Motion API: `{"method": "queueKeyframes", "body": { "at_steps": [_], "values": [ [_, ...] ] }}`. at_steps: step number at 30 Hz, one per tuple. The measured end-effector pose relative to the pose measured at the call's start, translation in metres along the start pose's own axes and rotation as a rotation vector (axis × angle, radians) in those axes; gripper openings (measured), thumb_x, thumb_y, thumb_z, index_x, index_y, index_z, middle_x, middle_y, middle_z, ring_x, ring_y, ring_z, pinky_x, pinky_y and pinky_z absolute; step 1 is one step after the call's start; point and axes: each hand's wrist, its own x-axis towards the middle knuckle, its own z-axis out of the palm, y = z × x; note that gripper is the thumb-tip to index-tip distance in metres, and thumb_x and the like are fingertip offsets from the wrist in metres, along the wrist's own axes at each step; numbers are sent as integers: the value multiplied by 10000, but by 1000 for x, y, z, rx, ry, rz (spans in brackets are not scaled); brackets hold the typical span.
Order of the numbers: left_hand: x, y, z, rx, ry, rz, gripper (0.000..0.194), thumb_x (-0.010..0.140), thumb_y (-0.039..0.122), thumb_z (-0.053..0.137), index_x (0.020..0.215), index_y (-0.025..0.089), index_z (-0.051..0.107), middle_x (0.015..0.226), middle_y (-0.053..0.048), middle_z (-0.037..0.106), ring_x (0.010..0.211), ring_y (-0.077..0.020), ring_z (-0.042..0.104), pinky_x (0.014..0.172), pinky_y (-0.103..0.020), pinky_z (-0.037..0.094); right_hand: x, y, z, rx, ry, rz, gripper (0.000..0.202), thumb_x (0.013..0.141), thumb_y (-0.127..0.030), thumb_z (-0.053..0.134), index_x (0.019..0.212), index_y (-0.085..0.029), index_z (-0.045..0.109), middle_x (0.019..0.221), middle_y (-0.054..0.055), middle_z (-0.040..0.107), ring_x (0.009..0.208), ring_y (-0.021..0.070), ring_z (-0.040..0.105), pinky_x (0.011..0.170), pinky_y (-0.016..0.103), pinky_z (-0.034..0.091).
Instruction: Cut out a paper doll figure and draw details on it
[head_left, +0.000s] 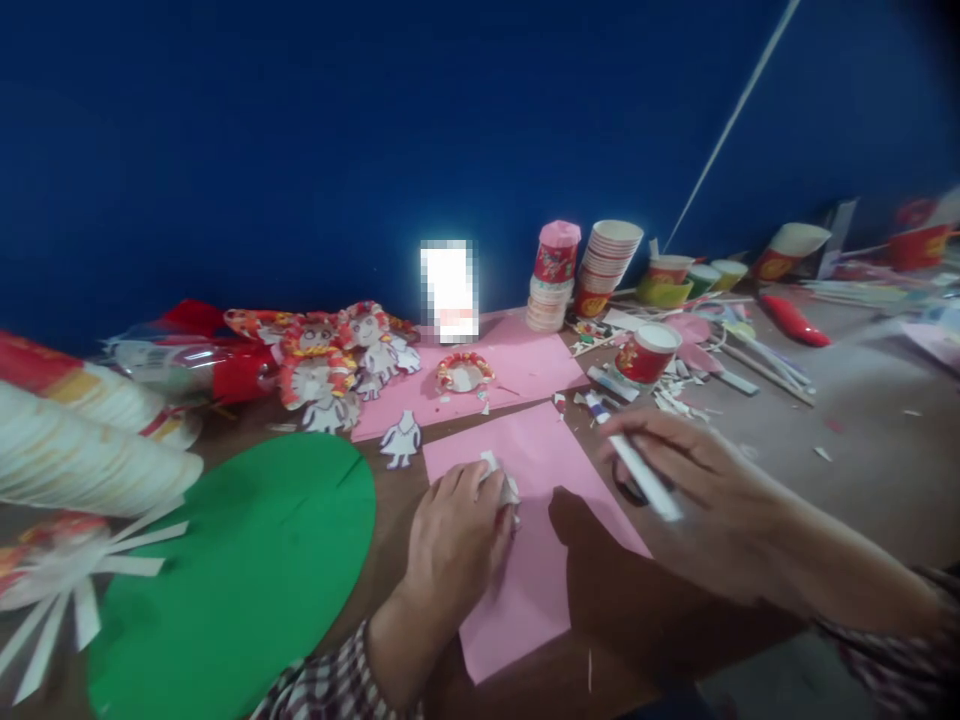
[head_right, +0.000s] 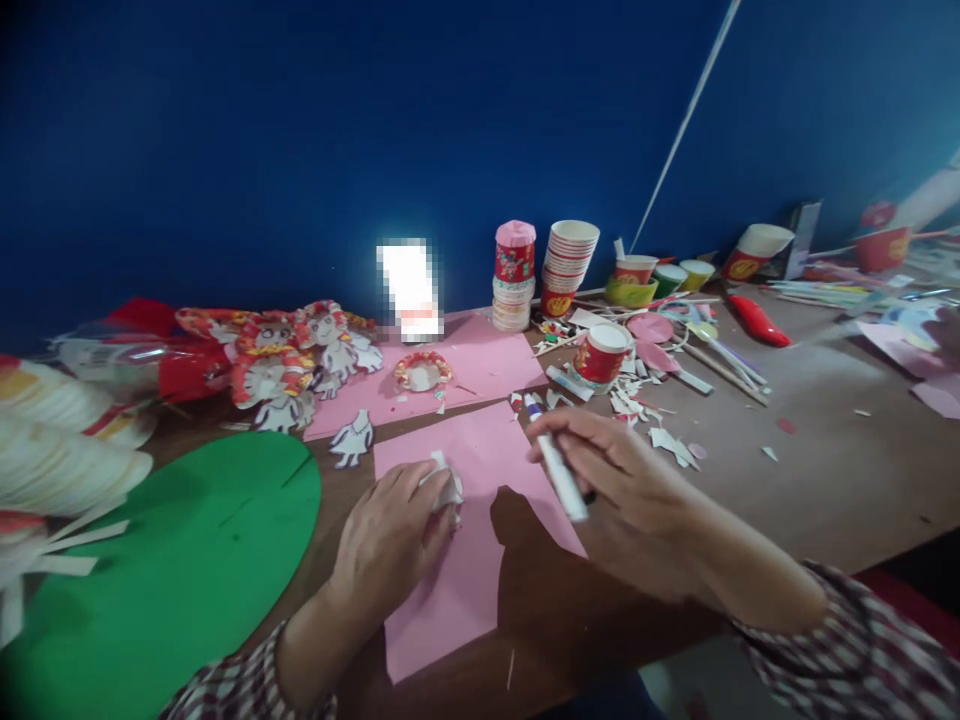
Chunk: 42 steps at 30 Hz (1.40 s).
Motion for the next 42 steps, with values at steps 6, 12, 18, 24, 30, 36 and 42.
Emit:
{"method": "queueKeyframes", "body": {
  "at_steps": [6, 12, 18, 24, 30, 36, 42],
  "values": [
    [1, 0, -1, 1, -56, -30, 220, 851, 238, 516, 1064, 205, 556, 1073, -66, 581, 999, -248, 535, 841, -426, 474, 41, 5, 67, 280, 12, -63, 154, 862, -332, 583, 881, -191, 526, 639, -13, 625, 566, 101, 568, 507, 207, 432],
    [2, 1, 1, -27, -51, -46, 173, 848, 210, 524, 1015, 211, 569, 1107, -53, 593, 1027, -246, 540, 851, -438, 479, 61, 24, 76, 385, 376, -159, 205, 889, -396, 540, 895, -200, 481, 539, -60, 545, 461, 79, 461, 412, 180, 310],
    [2, -1, 7, -37, 7, -54, 226, 832, 195, 542, 1054, 228, 575, 1139, -49, 616, 1022, -246, 567, 837, -448, 497, 62, 33, 63, 342, 542, -272, 137, 931, -348, 491, 899, -216, 500, 530, -67, 515, 466, 80, 446, 442, 196, 328],
    [2, -3, 10, -4, 73, -23, 232, 822, 199, 551, 1050, 216, 590, 1122, -65, 636, 1001, -251, 589, 823, -435, 511, 61, 33, 63, 319, 500, -218, 146, 934, -346, 481, 943, -211, 536, 533, -52, 521, 477, 94, 468, 456, 216, 353],
    [2, -3, 10, -4, 67, -19, 240, 811, 177, 547, 1045, 203, 592, 1117, -64, 640, 1004, -257, 589, 829, -452, 518, 59, 27, 65, 292, 442, -168, 140, 895, -324, 531, 944, -193, 536, 567, -39, 539, 496, 95, 474, 450, 212, 359],
    [0, -2, 8, -18, 25, -37, 234, 824, 202, 552, 1055, 205, 588, 1159, -67, 620, 1049, -262, 568, 852, -464, 510, 59, 21, 69, 254, 399, -114, 176, 869, -355, 548, 899, -182, 551, 538, -44, 506, 449, 85, 433, 401, 203, 335],
    [2, -1, 7, -44, -3, -48, 202, 833, 201, 539, 1027, 203, 595, 1139, -74, 612, 1036, -251, 561, 871, -450, 499, 59, 20, 74, 219, 334, -120, 176, 826, -355, 607, 817, -184, 565, 582, -26, 543, 479, 89, 482, 419, 202, 383]
  ]
}}
